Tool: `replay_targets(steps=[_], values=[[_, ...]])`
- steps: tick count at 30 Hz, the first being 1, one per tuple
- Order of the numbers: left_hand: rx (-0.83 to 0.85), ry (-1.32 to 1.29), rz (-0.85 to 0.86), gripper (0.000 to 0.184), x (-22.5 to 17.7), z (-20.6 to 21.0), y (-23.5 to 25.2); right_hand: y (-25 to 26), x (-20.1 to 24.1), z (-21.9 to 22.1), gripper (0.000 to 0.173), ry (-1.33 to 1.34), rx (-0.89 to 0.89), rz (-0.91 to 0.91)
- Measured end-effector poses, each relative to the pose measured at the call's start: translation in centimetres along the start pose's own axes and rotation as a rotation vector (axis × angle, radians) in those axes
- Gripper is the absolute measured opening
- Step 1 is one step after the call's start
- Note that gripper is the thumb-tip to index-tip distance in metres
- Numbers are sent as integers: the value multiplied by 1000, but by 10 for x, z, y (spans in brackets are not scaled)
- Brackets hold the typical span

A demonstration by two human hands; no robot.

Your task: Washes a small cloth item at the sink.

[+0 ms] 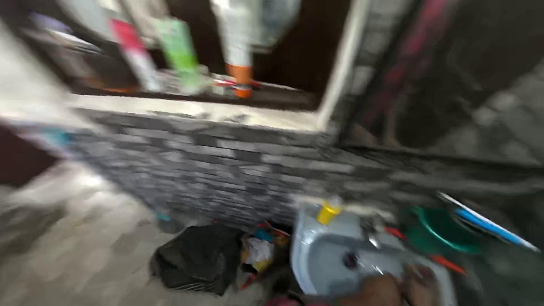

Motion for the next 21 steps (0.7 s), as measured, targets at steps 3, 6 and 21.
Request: replay_targets(steps=[3,6,21], values=[[82,109,-88,45,11,3,8,6,-11,13,43,-164,17,204],[108,238,-163,50,19,11,14,17,-41,20,36,-273,40,270],[141,330,-188,49,38,30,16,10,-69,33,30,-406,85,347]])
Point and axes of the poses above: each hand's wrist, its own y-axis towards the middle knuckle, its own z-axis out of the palm, x = y × z, the point moved 10 cm from there along y, towards the middle knuckle, and after that the axes turned 11 degrees about -x, right-handed, at the moved point
